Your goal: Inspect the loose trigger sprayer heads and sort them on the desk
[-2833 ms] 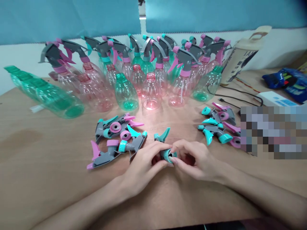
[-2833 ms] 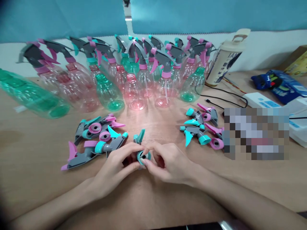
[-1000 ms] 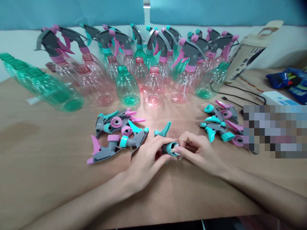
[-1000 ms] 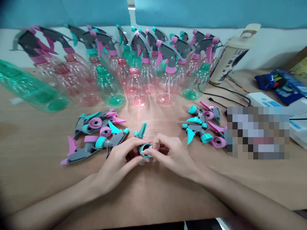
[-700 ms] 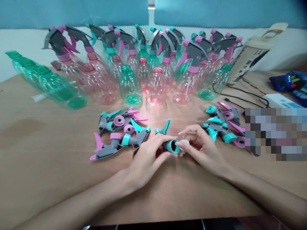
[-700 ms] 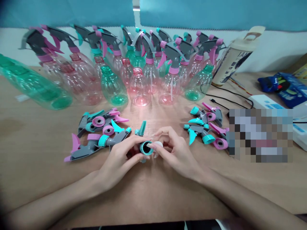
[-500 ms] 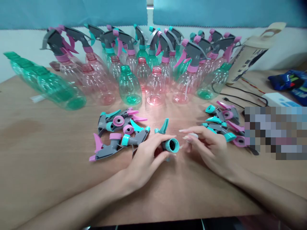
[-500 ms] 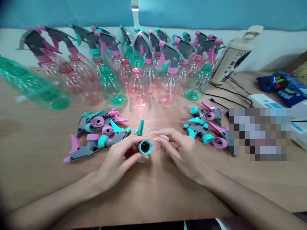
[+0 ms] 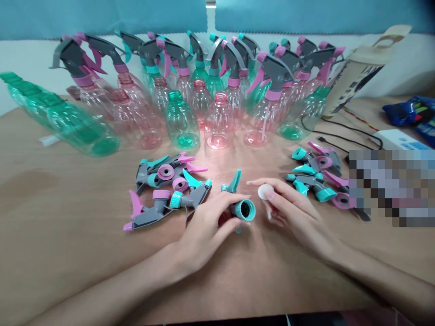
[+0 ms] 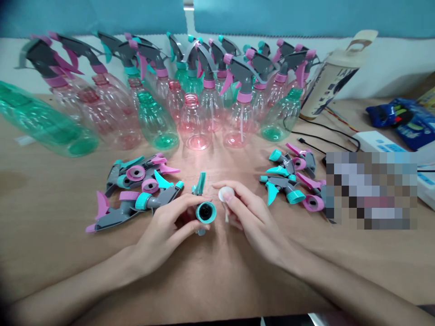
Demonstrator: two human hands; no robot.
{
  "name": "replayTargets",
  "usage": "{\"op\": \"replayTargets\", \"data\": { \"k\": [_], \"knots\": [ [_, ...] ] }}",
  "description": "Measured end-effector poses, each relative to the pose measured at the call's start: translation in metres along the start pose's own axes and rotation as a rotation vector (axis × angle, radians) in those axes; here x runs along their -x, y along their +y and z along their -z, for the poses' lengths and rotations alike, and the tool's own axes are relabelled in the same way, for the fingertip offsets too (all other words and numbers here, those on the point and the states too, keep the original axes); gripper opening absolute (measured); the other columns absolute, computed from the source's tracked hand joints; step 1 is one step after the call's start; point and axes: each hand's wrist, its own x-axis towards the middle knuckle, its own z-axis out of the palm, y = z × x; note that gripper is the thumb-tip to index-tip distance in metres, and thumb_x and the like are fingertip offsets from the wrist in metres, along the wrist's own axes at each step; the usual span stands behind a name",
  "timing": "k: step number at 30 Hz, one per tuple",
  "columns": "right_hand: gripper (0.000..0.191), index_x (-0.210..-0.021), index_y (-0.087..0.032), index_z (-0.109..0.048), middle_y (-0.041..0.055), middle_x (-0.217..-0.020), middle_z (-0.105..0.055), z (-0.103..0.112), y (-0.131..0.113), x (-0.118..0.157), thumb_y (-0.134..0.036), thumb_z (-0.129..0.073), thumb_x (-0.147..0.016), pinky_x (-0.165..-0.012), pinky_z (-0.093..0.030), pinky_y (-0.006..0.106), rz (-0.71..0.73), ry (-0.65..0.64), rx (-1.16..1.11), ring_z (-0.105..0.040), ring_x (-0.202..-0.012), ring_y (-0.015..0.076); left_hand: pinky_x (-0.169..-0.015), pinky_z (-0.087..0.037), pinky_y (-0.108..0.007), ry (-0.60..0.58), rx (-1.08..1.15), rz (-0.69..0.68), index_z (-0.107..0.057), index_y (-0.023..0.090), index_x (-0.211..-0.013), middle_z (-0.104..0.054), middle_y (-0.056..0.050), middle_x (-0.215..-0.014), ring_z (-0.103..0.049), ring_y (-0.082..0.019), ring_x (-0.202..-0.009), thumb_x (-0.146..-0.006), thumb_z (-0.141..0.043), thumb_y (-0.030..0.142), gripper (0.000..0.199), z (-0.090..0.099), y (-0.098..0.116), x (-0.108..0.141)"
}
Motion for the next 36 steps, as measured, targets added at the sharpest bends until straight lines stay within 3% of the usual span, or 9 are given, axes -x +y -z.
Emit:
{"op": "replayTargets", "data": {
  "k": [4, 11, 19, 25, 29, 36],
  "knots": [
    [0.02, -0.11, -0.024, -0.052, -0.0039, -0.069, -0.046, -0.002, 0.004, 0.001, -0.033, -0.046, -0.094, -0.049, -0.033, 0.02, 0.043, -0.08, -0.08, -0.042, -0.059, 0.0091, -0.077, -0.047, -0.028, -0.018, 0.021, 0.003, -0.056, 0.023, -0.114, -0.063, 0.0, -0.096, -0.057, -0.015, -0.082, -0.084, -0.058, 0.008, 0.033, 0.001, 0.001, -0.001],
    [0.012, -0.092, -0.021, -0.049, -0.0075, -0.058, -0.052, 0.002, 0.005, -0.002, -0.033, -0.048, -0.094, -0.038, -0.023, 0.017, 0.064, -0.215, -0.158, -0.034, -0.041, 0.0038, -0.075, -0.046, -0.026, 0.001, 0.026, -0.01, -0.056, 0.024, -0.114, -0.064, 0.002, -0.093, -0.057, -0.013, -0.079, -0.083, -0.059, 0.006, 0.036, 0.0, 0.001, 0.0],
    [0.02, -0.082, -0.018, -0.052, -0.0067, -0.052, -0.053, 0.003, 0.003, -0.002, -0.034, -0.048, -0.094, -0.037, -0.026, 0.017, 0.106, -0.252, -0.014, -0.039, -0.039, 0.0043, -0.076, -0.046, -0.027, -0.057, 0.02, -0.038, -0.055, 0.024, -0.118, -0.063, 0.0, -0.097, -0.057, -0.014, -0.081, -0.087, -0.058, 0.016, 0.033, 0.0, -0.001, 0.001],
    [0.016, -0.084, -0.019, -0.06, -0.004, -0.06, -0.056, 0.002, 0.006, 0.0, -0.031, -0.051, -0.092, -0.039, -0.032, 0.019, 0.228, -0.22, 0.109, -0.045, -0.045, 0.0058, -0.076, -0.046, -0.028, -0.067, 0.03, -0.046, -0.053, 0.025, -0.121, -0.063, -0.002, -0.101, -0.057, -0.015, -0.083, -0.088, -0.057, 0.02, 0.034, 0.0, -0.002, 0.002],
    [0.007, -0.088, -0.021, -0.056, -0.0067, -0.058, -0.052, -0.002, 0.008, 0.0, -0.028, -0.059, -0.087, -0.04, -0.035, 0.018, 0.232, -0.104, 0.1, -0.045, -0.045, 0.0055, -0.077, -0.046, -0.028, -0.069, 0.064, -0.046, -0.054, 0.024, -0.119, -0.064, -0.002, -0.099, -0.058, -0.015, -0.085, -0.089, -0.057, 0.024, 0.03, -0.001, -0.002, 0.002],
    [0.01, -0.093, -0.024, -0.051, -0.006, -0.064, -0.052, -0.001, 0.01, 0.0, -0.024, -0.059, -0.087, -0.044, -0.04, 0.018, 0.296, -0.009, 0.065, -0.049, -0.052, 0.007, -0.079, -0.045, -0.029, -0.056, 0.058, -0.049, -0.056, 0.024, -0.115, -0.064, -0.001, -0.096, -0.057, -0.015, -0.083, -0.088, -0.058, 0.024, 0.027, -0.001, 0.0, 0.001]
  ]
}}
